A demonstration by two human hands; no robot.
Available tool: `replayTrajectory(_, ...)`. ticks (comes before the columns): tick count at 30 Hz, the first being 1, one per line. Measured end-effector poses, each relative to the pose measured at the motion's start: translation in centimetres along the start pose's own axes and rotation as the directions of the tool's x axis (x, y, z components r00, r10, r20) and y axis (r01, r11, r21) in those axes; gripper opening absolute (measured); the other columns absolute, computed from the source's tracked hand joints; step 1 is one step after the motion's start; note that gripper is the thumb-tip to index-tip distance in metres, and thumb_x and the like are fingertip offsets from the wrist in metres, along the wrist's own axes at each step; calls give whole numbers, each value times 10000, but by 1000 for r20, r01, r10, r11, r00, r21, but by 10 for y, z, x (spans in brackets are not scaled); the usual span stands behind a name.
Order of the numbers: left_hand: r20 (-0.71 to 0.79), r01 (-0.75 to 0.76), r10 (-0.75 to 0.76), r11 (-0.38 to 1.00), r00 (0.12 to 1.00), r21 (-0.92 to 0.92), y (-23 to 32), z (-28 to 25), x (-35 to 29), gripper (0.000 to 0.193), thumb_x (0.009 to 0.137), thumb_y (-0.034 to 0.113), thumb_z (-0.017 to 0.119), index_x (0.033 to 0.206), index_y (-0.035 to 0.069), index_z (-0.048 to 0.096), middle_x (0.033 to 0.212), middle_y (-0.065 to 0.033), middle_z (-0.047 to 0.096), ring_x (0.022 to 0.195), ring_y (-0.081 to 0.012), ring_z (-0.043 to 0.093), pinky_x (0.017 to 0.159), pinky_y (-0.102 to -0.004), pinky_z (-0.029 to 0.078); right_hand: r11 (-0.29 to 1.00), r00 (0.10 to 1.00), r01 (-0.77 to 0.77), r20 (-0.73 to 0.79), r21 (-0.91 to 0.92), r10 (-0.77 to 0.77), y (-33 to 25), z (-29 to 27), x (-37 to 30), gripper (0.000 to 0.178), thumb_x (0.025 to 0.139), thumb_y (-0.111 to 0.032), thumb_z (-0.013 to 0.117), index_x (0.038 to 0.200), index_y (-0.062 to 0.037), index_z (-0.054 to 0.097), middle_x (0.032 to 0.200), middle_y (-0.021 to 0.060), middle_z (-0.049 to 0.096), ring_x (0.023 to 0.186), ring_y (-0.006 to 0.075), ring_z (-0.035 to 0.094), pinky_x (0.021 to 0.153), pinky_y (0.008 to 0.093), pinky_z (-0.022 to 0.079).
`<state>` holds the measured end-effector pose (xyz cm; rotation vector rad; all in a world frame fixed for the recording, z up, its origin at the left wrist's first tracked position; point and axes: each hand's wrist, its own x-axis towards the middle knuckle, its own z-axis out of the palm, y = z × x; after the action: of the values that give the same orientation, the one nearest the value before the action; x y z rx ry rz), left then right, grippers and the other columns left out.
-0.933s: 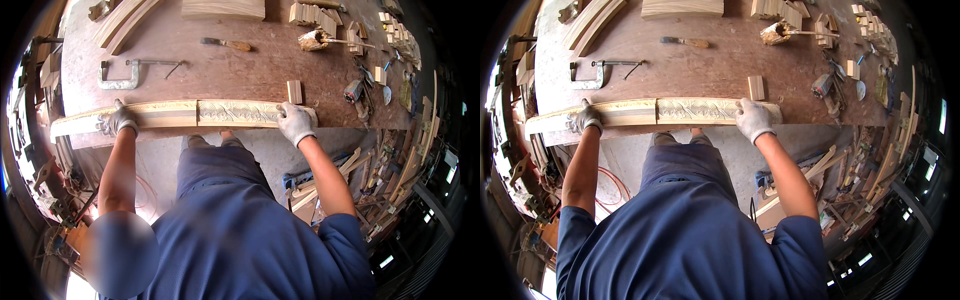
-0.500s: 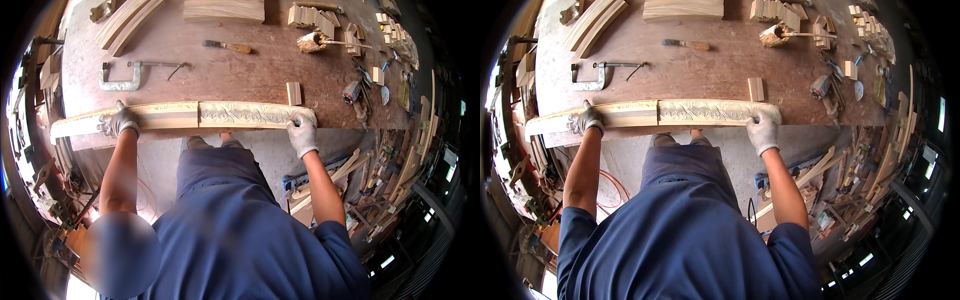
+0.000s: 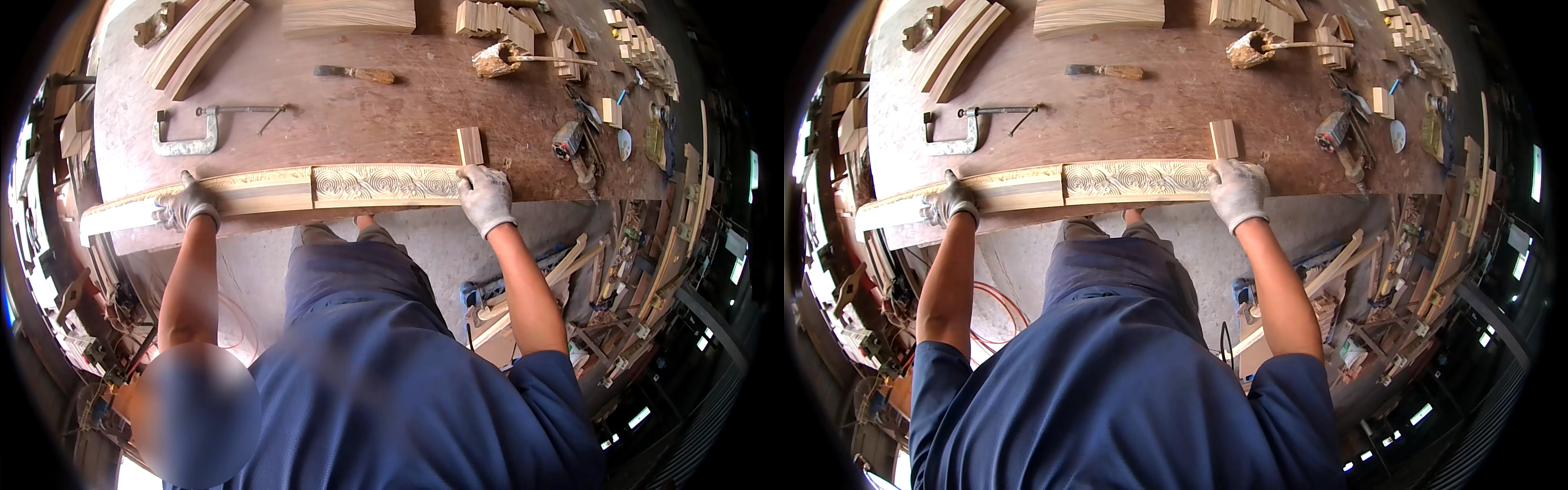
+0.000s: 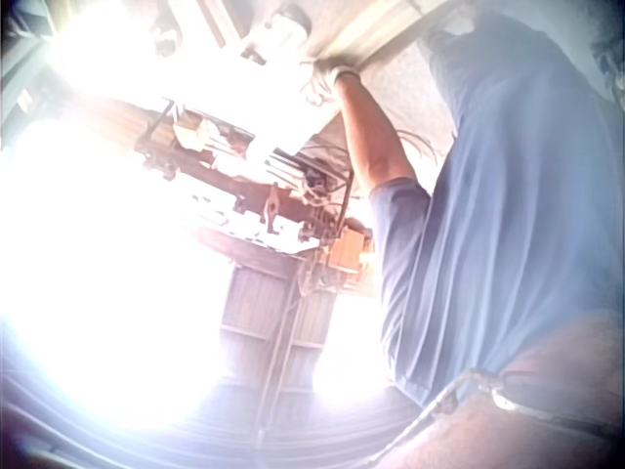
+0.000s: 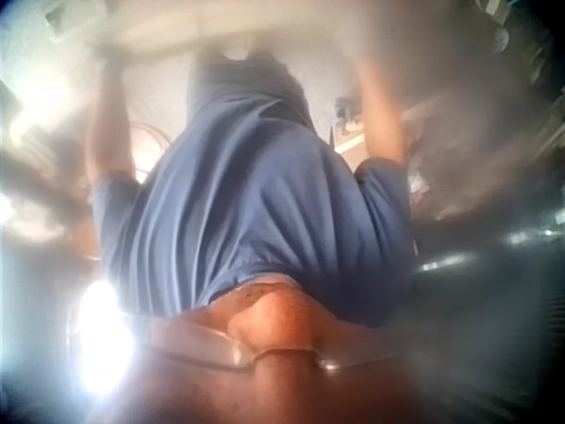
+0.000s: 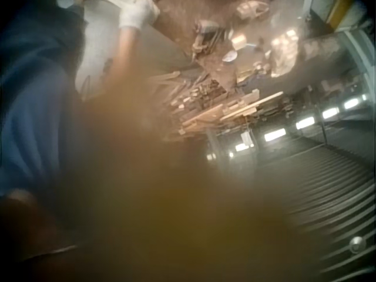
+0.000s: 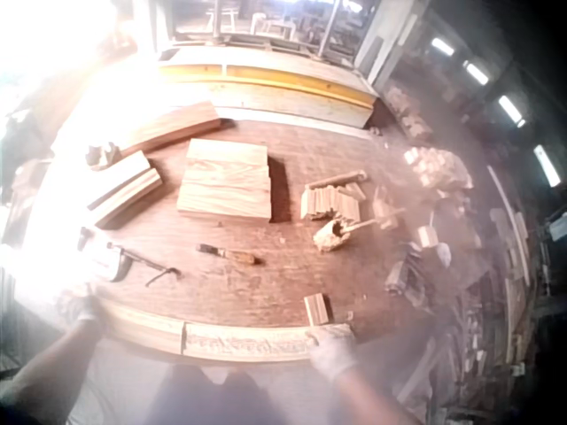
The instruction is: The person assembles a wooden piece by applying glue to a small block and attaching it to a long plank. They use a nail gun to secure the block and a chisel to trim the excess wood flush with the plank's surface.
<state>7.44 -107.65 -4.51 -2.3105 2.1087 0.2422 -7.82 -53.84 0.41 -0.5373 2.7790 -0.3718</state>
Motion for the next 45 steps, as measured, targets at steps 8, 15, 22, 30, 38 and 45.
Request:
replayTrajectory(8,-53,-24,23,999,998,-24,-1,6,0,1129,945,726,653,1700,-11,252,1748,-344,196,1605,-535,240,1301,-572,268,989,998,58,2,134,-59,3,12,-11,242,933,-173,691,1169,-139,731,1044,153,755,984,401,721,848,515,572)
replayTrajectory(15,13,-5,5,1000,1000,-15,0,2,2,1129,990,725,580,1723,-19,152,1785,-322,78,1624,-520,188,1309,-528,282,982,980,188,66,-27,-186,-7,6,-68,236,931,-198,713,1161,-177,759,994,112,723,916,354,723,809,497,592)
replayTrajectory(22,31,-16,16,1000,999,-19,1,-4,-6,1121,1000,733,549,1730,-8,133,1786,-328,55,1624,-520,194,1295,-545,305,969,953,-230,221,92,205,-15,40,-174,230,955,-327,671,1074,-150,759,1058,157,756,991,408,728,865,525,587)
replayTrajectory(30,29,-110,116,980,993,-168,-19,9,3,1052,1035,746,469,1732,16,172,1797,-304,29,1656,-513,19,1354,-532,97,613,508,-781,692,120,512,5,106,-328,294,969,-359,674,1096,-139,822,1023,133,800,936,253,772,856,378,596)
replayTrajectory(38,22,-573,579,811,815,-114,-106,-3,11,919,1067,650,522,1705,27,301,1793,-264,156,1663,-418,143,1350,-478,176,219,402,-915,707,340,582,34,133,-347,220,1012,-180,675,1064,-15,812,901,78,781,714,187,723,646,349,577)
replayTrajectory(45,36,-619,633,766,773,-172,-133,4,-58,769,1025,496,692,1594,24,480,1632,-301,455,1519,-463,415,1267,-517,345,609,790,-609,323,508,521,128,125,-250,210,989,-200,742,1096,-27,796,848,57,773,743,222,744,670,378,594)
